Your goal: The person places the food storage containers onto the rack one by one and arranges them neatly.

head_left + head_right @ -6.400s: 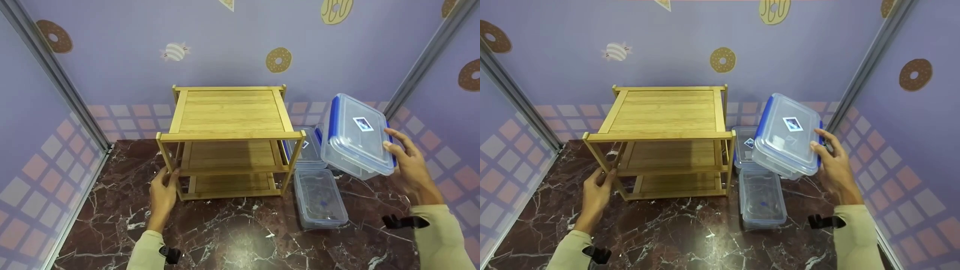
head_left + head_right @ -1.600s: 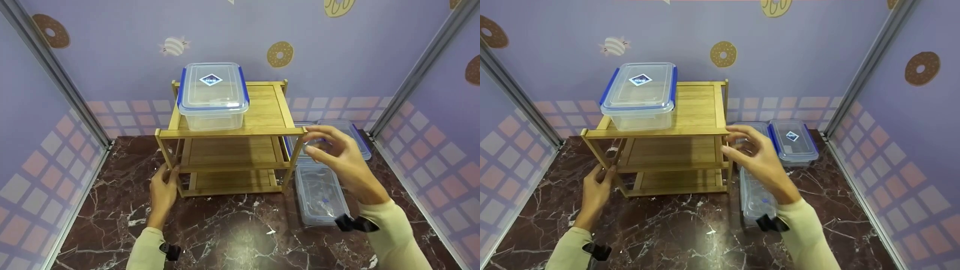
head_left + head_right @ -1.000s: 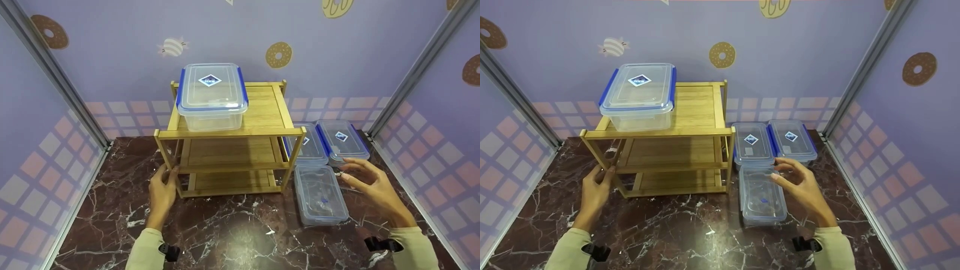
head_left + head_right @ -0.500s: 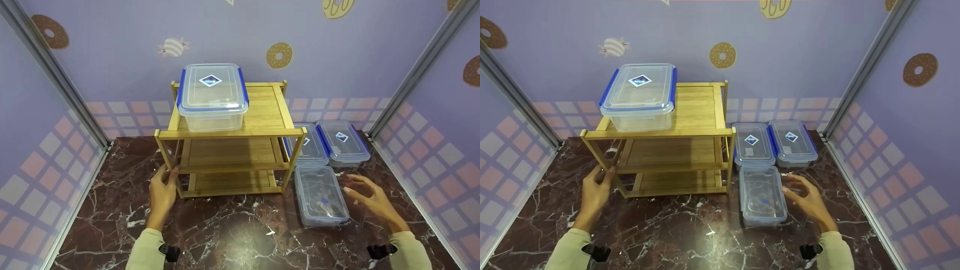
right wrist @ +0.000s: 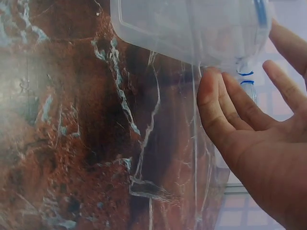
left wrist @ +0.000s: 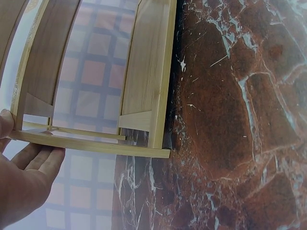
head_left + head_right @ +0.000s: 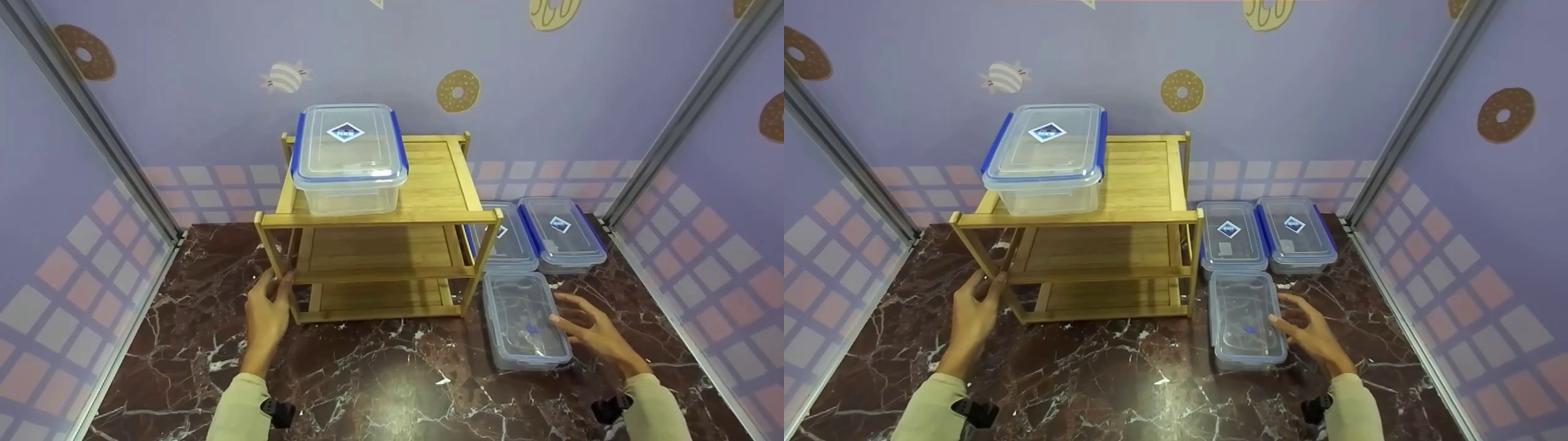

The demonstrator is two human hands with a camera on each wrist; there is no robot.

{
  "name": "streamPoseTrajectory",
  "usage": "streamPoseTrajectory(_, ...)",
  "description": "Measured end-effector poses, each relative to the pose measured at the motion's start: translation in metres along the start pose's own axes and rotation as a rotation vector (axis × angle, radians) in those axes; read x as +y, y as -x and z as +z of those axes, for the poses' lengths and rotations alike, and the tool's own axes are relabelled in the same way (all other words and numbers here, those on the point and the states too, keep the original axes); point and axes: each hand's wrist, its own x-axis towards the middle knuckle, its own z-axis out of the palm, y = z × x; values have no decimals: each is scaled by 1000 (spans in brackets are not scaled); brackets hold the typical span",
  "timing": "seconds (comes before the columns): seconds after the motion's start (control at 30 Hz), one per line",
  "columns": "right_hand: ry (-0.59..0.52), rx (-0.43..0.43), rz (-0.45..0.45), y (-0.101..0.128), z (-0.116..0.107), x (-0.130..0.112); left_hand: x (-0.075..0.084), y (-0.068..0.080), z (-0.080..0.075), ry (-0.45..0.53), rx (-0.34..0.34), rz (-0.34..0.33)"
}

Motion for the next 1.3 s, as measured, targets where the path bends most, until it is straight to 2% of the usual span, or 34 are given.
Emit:
streamPoseTrajectory(0.13, -64, -39, 22, -2, 1, 1, 0, 0, 1, 10, -3, 8)
streamPoseTrajectory(0.37, -93, -63, 102, -2, 2, -1, 0, 0, 0, 21, 24, 21)
streamPoseTrajectory(0.67, -257, -94, 192, -2, 6, 3, 1, 0, 2, 7, 42, 20)
streamPoseTrajectory(0.8, -323, -135, 179, -1, 7, 6, 0, 1, 2, 1, 39, 10)
streamPoseTrajectory(1.03, -345, -186, 155, 1, 8, 10, -1, 1, 1, 9, 4, -2)
streamPoseTrajectory(1.17, -376, -194, 151, 3, 8, 12, -1, 1, 1, 21, -10, -1)
streamPoseTrajectory(1.3, -398, -180, 143, 5, 9, 13, -1, 1, 1, 9, 11, 0)
